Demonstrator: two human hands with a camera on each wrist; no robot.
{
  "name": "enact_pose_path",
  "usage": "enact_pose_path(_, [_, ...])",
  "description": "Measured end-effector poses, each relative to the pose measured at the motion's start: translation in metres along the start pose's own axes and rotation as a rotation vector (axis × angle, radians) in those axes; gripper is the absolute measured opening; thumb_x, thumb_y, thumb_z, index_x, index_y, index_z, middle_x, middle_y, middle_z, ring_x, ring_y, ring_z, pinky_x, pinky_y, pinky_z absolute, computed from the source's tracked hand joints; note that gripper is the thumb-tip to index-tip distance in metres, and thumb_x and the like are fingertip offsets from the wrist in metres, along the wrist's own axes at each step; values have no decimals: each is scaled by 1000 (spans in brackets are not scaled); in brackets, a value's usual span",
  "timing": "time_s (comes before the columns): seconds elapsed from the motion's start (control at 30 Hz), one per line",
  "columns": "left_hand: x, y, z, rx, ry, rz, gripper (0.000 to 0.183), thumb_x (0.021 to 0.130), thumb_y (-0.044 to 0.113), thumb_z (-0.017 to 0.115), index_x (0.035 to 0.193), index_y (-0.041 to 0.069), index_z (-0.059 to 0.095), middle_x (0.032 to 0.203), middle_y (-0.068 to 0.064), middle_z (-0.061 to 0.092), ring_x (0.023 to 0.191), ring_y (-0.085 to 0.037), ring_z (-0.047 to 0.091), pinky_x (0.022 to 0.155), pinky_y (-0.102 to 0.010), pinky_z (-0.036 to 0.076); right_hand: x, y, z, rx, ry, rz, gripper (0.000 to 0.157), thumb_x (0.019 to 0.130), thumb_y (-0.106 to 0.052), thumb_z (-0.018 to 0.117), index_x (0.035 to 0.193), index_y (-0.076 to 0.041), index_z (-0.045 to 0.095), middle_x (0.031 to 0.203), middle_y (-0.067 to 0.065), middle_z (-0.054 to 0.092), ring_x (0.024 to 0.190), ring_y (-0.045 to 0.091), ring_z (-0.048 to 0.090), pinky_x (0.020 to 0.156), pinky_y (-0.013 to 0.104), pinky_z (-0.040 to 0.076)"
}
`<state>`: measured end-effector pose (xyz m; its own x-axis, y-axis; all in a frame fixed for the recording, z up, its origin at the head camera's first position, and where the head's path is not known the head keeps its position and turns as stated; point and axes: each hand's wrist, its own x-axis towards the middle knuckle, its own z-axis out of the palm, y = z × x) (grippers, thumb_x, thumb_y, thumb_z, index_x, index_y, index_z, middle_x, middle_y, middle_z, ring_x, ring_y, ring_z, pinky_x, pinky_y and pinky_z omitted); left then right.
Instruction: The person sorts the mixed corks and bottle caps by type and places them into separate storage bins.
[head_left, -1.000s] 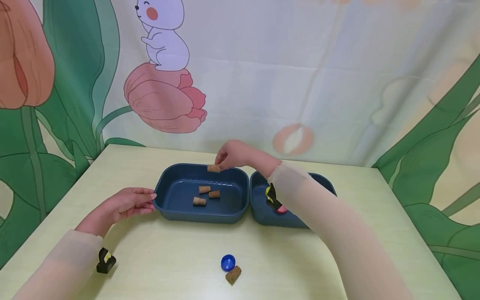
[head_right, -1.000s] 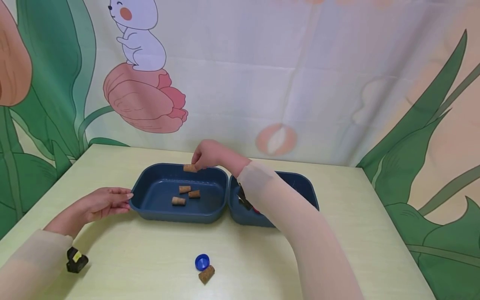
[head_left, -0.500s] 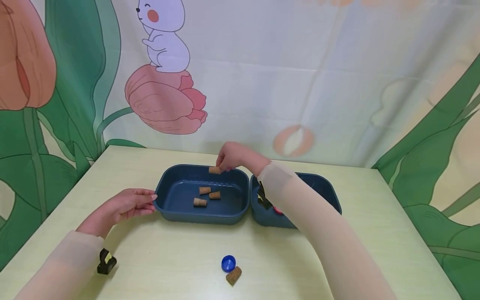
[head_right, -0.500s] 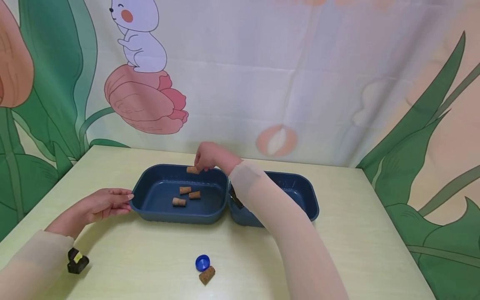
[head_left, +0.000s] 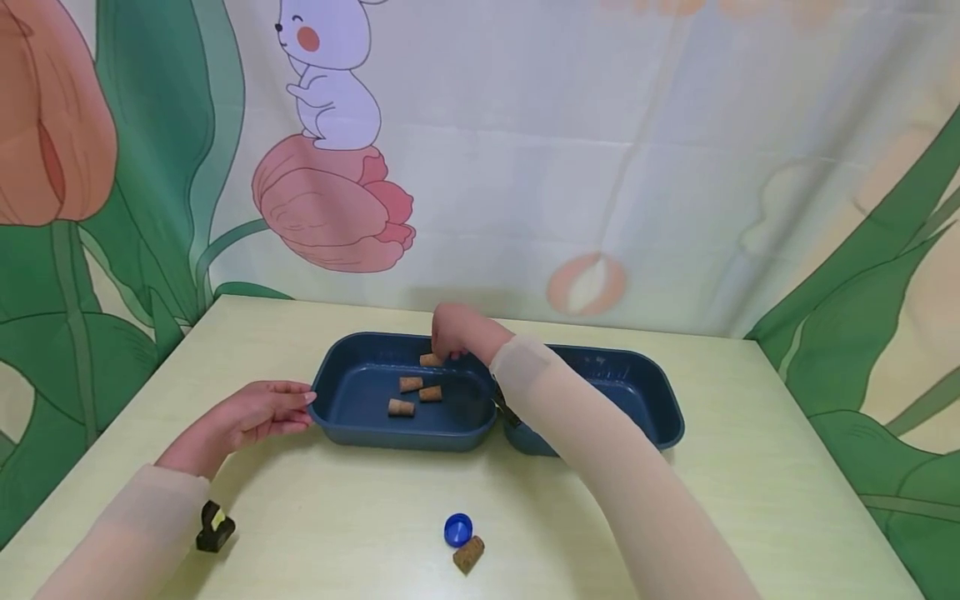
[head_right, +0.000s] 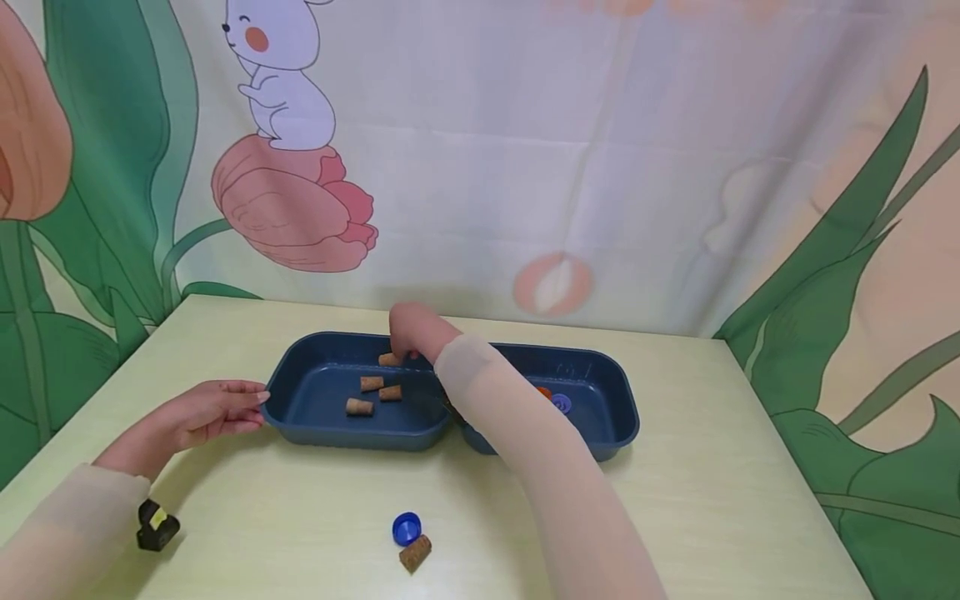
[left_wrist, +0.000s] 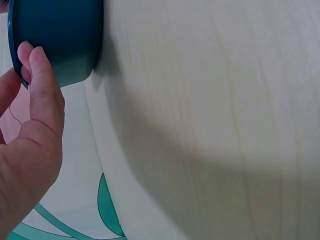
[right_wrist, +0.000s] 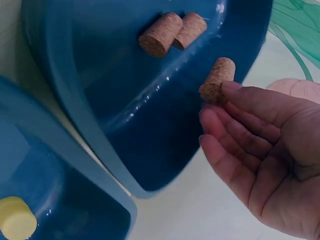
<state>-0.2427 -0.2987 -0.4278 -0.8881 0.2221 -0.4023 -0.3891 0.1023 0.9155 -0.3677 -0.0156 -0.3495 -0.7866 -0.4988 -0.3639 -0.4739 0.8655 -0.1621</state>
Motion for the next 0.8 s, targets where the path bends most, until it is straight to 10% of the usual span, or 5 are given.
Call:
enact_pose_path(0.37, [0, 0, 1, -11, -17, -4, 6, 106, 13, 55, 109, 10, 60, 80, 4, 73, 73, -6, 71, 75, -20, 64, 16, -7, 14, -85, -76, 53, 10, 98, -9, 64, 94, -3, 73, 82, 7, 68, 56, 11, 52, 55, 22, 43])
enact_pose_path(0.57, [0, 0, 0, -7, -19, -7, 6, 106, 14, 56, 108, 10, 60, 79, 4, 73, 73, -6, 71, 75, -20, 64, 12, -10, 21, -135, -79, 38, 26, 96, -3, 61, 72, -11, 59, 61, 1, 49, 49, 11, 42, 52, 24, 34])
enact_pose_path(0.8, [0, -1, -1, -4, -12, -4, 9, 106, 14, 55, 111, 8, 58, 79, 4, 73, 73, -6, 71, 75, -20, 64, 18, -12, 30, -226, -79, 56, 7, 96, -5, 64, 103, -4, 63, 98, 7, 58, 67, 14, 46, 53, 23, 33])
